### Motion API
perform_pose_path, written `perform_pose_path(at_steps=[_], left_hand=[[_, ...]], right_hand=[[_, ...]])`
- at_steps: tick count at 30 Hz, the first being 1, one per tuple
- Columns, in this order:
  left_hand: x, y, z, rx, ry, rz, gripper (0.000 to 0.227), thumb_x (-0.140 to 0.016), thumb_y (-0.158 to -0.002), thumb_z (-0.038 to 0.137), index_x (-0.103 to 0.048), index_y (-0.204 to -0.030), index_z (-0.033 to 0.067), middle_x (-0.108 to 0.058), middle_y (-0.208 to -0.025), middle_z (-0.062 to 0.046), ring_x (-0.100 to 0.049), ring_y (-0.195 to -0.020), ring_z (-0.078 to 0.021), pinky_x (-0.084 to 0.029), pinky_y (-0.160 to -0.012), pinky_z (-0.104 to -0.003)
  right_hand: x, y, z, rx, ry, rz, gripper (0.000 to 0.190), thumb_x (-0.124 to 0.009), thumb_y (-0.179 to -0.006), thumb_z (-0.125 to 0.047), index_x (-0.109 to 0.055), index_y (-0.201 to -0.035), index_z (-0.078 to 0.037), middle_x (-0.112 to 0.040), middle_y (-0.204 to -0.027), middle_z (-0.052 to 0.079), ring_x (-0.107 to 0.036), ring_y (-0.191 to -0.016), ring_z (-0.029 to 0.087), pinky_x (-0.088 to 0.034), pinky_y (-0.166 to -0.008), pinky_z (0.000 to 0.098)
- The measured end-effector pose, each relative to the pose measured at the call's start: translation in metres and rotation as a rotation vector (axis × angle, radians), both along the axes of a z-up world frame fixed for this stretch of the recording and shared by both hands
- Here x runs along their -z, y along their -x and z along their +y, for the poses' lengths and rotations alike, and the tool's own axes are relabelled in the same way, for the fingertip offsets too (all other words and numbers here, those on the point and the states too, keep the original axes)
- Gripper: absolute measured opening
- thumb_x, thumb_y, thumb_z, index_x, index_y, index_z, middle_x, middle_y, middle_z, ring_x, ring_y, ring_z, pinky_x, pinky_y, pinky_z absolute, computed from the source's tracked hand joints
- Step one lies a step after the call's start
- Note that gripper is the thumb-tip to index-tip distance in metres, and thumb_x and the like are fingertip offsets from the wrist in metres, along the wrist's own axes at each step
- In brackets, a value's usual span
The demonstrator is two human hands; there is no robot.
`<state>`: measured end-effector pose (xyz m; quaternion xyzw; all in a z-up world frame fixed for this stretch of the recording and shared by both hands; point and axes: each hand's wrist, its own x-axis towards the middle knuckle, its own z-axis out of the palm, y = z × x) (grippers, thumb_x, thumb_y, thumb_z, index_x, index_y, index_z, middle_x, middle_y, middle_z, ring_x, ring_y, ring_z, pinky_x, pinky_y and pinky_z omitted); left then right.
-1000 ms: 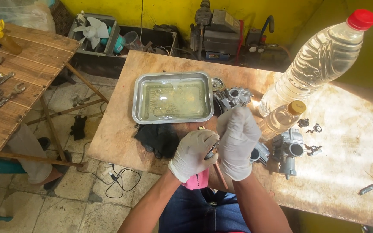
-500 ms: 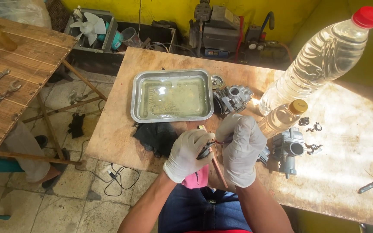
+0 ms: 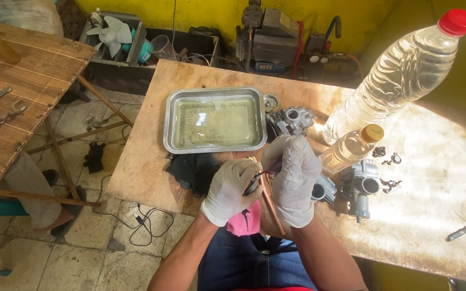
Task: The person uses a screwdriver to disassemble a carburetor held in their left hand, removing small screws and components. They place the removed parts on the workbench next to other carburetor pieces and a tray of liquid.
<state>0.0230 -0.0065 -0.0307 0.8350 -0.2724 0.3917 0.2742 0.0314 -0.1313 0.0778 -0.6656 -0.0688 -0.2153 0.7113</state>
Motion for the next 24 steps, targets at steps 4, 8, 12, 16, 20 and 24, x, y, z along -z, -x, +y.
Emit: perform_pose_path(at_steps=[4, 8, 12, 16, 20, 24], left_hand=[[0.009, -0.004, -0.001, -0.012, 0.038, -0.028, 0.033, -0.078, -0.079, 0.018, -0.070, -0.109, 0.0082, -0.064, -0.092, -0.012, -0.070, -0.080, -0.0325, -0.061, -0.073, -0.042], [0.013, -0.004, -0.001, -0.029, 0.064, -0.029, 0.033, -0.077, -0.080, 0.019, -0.072, -0.112, 0.0101, -0.065, -0.095, -0.010, -0.071, -0.084, -0.0303, -0.061, -0.076, -0.040], [0.019, -0.008, -0.001, -0.002, 0.085, -0.014, 0.032, -0.079, -0.079, 0.018, -0.071, -0.108, 0.0082, -0.065, -0.094, -0.011, -0.070, -0.084, -0.0325, -0.062, -0.075, -0.043], [0.009, -0.004, -0.002, -0.004, 0.080, -0.012, 0.030, -0.079, -0.078, 0.012, -0.071, -0.107, 0.0077, -0.064, -0.093, -0.012, -0.069, -0.084, -0.0338, -0.061, -0.075, -0.043], [0.006, -0.001, -0.003, 0.020, 0.085, 0.030, 0.036, -0.081, -0.074, 0.010, -0.070, -0.108, 0.0068, -0.063, -0.093, -0.013, -0.069, -0.085, -0.0353, -0.060, -0.075, -0.046], [0.009, -0.003, -0.001, 0.030, 0.097, 0.047, 0.033, -0.079, -0.078, 0.012, -0.070, -0.109, 0.0067, -0.064, -0.096, -0.013, -0.068, -0.088, -0.0347, -0.060, -0.078, -0.044]], right_hand=[[0.000, 0.006, 0.006, 0.055, 0.045, 0.065, 0.050, -0.048, -0.110, -0.028, -0.063, -0.066, -0.008, -0.059, -0.054, 0.008, -0.054, -0.049, 0.015, -0.048, -0.051, 0.0243], [0.006, 0.006, 0.010, 0.102, 0.081, 0.099, 0.051, -0.050, -0.108, -0.026, -0.062, -0.062, -0.009, -0.056, -0.050, 0.008, -0.050, -0.047, 0.017, -0.046, -0.049, 0.0254], [0.004, 0.004, 0.015, 0.113, 0.090, 0.122, 0.053, -0.050, -0.108, -0.025, -0.060, -0.059, -0.009, -0.054, -0.048, 0.007, -0.047, -0.047, 0.018, -0.044, -0.049, 0.0256], [0.001, 0.001, 0.019, 0.176, 0.100, 0.111, 0.050, -0.052, -0.106, -0.020, -0.058, -0.058, -0.011, -0.053, -0.047, 0.007, -0.046, -0.047, 0.018, -0.045, -0.051, 0.0255], [-0.001, 0.000, 0.017, 0.229, 0.079, 0.087, 0.048, -0.050, -0.107, -0.017, -0.058, -0.059, -0.011, -0.053, -0.049, 0.008, -0.050, -0.048, 0.019, -0.044, -0.053, 0.0275], [-0.007, 0.007, 0.018, 0.268, 0.112, 0.106, 0.051, -0.050, -0.107, -0.016, -0.054, -0.056, -0.011, -0.051, -0.046, 0.006, -0.049, -0.044, 0.018, -0.043, -0.050, 0.0258]])
